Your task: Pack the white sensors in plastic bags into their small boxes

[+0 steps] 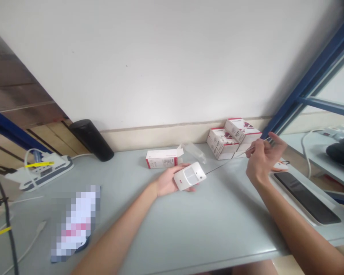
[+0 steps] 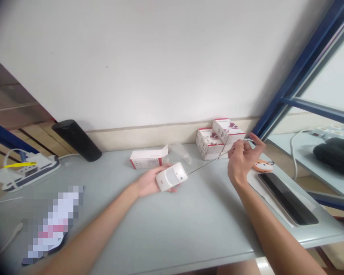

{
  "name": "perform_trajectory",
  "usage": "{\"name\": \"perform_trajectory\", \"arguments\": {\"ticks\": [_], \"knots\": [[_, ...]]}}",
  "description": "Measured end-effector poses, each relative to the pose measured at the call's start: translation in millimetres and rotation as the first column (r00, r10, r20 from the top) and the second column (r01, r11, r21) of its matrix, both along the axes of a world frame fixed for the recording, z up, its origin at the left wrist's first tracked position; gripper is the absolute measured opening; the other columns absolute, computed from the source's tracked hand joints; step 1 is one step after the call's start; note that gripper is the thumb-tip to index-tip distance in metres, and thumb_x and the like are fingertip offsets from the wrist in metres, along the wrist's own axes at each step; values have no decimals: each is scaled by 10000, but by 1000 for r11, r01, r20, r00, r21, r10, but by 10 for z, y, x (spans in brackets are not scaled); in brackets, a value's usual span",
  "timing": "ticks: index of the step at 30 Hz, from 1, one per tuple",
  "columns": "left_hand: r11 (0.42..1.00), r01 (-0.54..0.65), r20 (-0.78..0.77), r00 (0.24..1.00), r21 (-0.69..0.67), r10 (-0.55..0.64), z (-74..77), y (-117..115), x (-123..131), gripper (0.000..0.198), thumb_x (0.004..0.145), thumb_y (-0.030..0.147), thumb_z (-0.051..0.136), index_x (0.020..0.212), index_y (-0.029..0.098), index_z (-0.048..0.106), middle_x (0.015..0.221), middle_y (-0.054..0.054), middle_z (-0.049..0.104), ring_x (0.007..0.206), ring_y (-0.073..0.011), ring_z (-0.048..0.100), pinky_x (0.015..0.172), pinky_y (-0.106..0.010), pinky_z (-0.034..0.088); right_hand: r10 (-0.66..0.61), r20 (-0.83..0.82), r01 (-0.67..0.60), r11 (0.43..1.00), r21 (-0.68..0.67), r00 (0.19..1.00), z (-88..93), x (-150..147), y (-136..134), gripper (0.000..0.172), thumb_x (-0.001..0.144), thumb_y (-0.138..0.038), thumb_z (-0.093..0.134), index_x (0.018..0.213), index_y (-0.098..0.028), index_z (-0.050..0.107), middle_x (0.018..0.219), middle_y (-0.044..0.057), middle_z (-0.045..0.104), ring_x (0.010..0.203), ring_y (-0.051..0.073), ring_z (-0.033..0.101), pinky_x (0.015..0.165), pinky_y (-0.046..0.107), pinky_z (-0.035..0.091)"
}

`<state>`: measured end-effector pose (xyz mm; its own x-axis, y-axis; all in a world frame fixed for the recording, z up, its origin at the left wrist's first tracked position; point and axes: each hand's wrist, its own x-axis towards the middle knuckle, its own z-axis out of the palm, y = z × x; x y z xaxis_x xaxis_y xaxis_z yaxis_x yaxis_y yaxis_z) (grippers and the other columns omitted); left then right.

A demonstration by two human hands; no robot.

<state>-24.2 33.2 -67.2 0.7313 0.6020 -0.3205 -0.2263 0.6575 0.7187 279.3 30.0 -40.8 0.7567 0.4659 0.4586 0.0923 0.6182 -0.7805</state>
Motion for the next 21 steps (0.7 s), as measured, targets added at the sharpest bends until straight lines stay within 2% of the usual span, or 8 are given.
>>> {"name": "perform_trajectory", "arguments": {"ticks": [4,7,11,13,15,16,18,21], "knots": [[927,-199,-223,934,319,278,-76,-153,42,246,923,404,616,1101,243,673,1030,-63,714,827,-231,719,696,-373,595,-80,14,81,996,-25,997,66,-92,-48,297,962,-291,582,1191,-258,396,591,-118,468,403,112,394,375,243,322],[749,-188,-337,805,636,488,-156,-291,131,252,954,421,538,1019,240,700,908,-38,700,697,-178,654,582,-280,517,-132,-42,131,991,-5,990,159,-131,-120,206,1012,-355,529,1157,-284,400,590,-113,386,419,111,328,357,232,307],[500,-64,-296,739,863,605,-214,-425,165,261,998,354,455,1008,243,692,889,-41,737,866,-204,706,799,-315,549,-178,-86,182,983,36,980,286,-100,-226,154,1020,-384,511,1138,-307,452,610,-95,344,415,102,263,329,219,254],[353,16,-296,584,935,756,-160,-433,7,218,975,293,476,987,259,691,893,-36,742,842,-202,699,817,-319,538,-171,-72,174,984,41,983,315,-67,-248,152,1021,-388,508,1139,-303,464,604,-96,339,408,102,268,326,219,256],[201,104,-219,212,974,952,-27,-373,-329,197,953,254,484,939,253,680,954,-58,736,905,-224,691,878,-341,524,-159,-48,162,986,47,986,310,-39,-237,149,1029,-383,494,1146,-296,460,591,-103,344,400,103,273,326,218,258],[204,111,-201,-45,973,979,63,-315,-557,226,966,245,445,977,243,671,983,-73,728,934,-239,687,895,-360,520,-153,-39,155,987,49,987,298,-30,-222,149,1034,-380,488,1150,-293,456,584,-107,349,395,103,277,326,216,257],[378,130,-289,-438,916,851,258,-154,-1077,331,989,214,335,1163,207,616,1105,-114,705,1016,-275,674,894,-400,520,-127,-32,128,991,45,991,264,-23,-185,152,1037,-378,493,1151,-287,449,567,-122,348,384,103,283,330,209,263],[489,135,-364,-507,862,781,461,131,-1780,450,946,190,371,1341,16,498,1285,-285,616,1211,-392,593,939,-506,492,-80,-30,81,996,41,996,216,-40,-145,171,1036,-394,511,1139,-276,444,547,-139,339,385,100,285,346,197,296]]}}
